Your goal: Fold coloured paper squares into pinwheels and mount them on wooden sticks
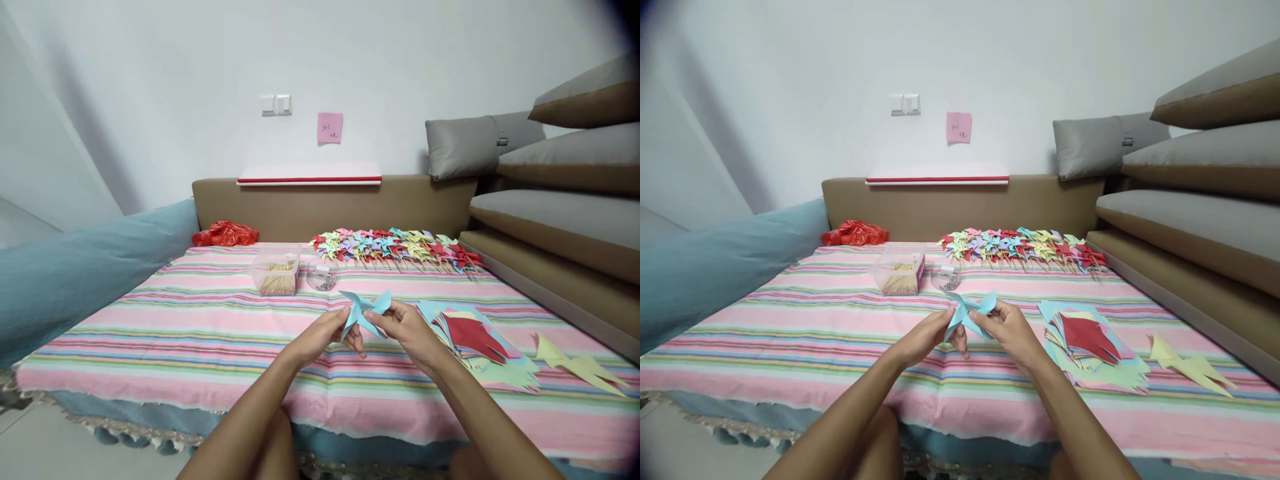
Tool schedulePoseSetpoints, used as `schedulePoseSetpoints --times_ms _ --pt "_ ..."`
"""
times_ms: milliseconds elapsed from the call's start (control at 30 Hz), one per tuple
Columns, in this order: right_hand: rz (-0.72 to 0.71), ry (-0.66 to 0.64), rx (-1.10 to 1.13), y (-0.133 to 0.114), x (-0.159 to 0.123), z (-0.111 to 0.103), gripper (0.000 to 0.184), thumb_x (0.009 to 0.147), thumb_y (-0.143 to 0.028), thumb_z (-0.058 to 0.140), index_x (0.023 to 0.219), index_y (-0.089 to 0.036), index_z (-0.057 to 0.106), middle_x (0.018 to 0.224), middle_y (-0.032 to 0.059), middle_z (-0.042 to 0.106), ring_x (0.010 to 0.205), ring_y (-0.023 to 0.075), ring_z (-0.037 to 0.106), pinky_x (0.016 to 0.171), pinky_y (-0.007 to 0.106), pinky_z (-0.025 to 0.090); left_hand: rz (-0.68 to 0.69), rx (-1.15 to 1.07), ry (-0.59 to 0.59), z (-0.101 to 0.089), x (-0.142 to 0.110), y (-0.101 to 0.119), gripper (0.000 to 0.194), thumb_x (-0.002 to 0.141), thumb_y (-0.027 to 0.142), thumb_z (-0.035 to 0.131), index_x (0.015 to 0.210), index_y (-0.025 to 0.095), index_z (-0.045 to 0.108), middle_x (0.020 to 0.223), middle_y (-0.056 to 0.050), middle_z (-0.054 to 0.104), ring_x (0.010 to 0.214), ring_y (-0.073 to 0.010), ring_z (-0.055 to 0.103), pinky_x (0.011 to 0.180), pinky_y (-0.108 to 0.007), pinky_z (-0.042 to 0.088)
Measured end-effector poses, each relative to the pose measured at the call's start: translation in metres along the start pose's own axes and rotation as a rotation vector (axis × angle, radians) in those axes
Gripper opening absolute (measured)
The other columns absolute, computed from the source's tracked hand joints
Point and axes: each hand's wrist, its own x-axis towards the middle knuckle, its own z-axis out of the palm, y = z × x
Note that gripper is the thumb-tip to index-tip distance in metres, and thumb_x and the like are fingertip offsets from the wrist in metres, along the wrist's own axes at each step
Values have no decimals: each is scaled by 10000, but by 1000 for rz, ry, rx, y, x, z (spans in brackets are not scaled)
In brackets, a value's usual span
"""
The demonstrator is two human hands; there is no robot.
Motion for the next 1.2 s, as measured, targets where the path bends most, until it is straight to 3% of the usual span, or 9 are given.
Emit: schedulePoseSetpoints --times_ms 300,467,600,733,833,933,1033,1133,1200 --pt "-21 -161 129 -1 53 11 411 765 -539 784 863 -153 682 826 49 694 771 182 610 752 316 473 45 49 107 -30 4 23 542 973 625 400 782 155 589 709 -81 685 726 -237 695 806 -386 513" --pt "16 -220 201 15 77 10 369 763 -489 801 828 -150 671 756 27 670 706 162 582 685 294 452 10 79 146 -49 17 20 475 978 580 436 793 166 579 698 -66 672 733 -240 690 807 -389 520" --pt "85 -116 270 35 81 0 367 737 -475 828 802 -158 654 720 -4 635 666 130 534 646 261 420 -24 113 226 -54 19 -3 521 991 589 389 880 140 627 810 -110 712 808 -249 695 850 -389 512" --pt "178 -20 317 50 74 -15 352 739 -466 834 832 -158 692 749 3 673 698 139 565 659 254 438 -71 164 271 -39 13 -28 512 1006 592 322 958 161 595 844 -112 737 813 -244 709 821 -374 525" --pt "252 94 394 60 70 -28 380 699 -449 871 906 -160 737 885 37 747 834 182 642 750 270 494 -66 548 333 -40 14 -22 525 1003 584 327 879 177 634 817 -93 738 791 -236 705 759 -344 540" --pt "328 230 506 68 70 -41 461 649 -423 911 1002 -173 752 1027 55 776 981 211 681 859 282 532 7 770 609 -79 27 13 497 986 590 360 874 190 634 932 -86 719 939 -248 665 882 -365 505" --pt "374 366 548 69 69 -54 522 590 -409 942 1025 -186 757 1026 46 786 986 205 699 808 243 567 -31 962 835 -147 48 56 518 1015 539 288 941 169 642 1034 -105 698 1047 -260 629 947 -397 482" --pt "372 448 549 64 65 -60 522 552 -402 957 986 -188 762 936 37 793 902 193 714 680 197 575 -240 1128 836 -208 68 78 335 992 424 506 1059 133 658 1080 -101 687 991 -241 657 894 -427 533" --pt "343 484 565 59 62 -59 505 551 -392 956 971 -189 764 929 42 791 894 196 722 673 195 582 -385 1233 781 -231 77 78 315 955 370 612 1190 160 635 1193 -94 658 1005 -227 659 862 -425 566"
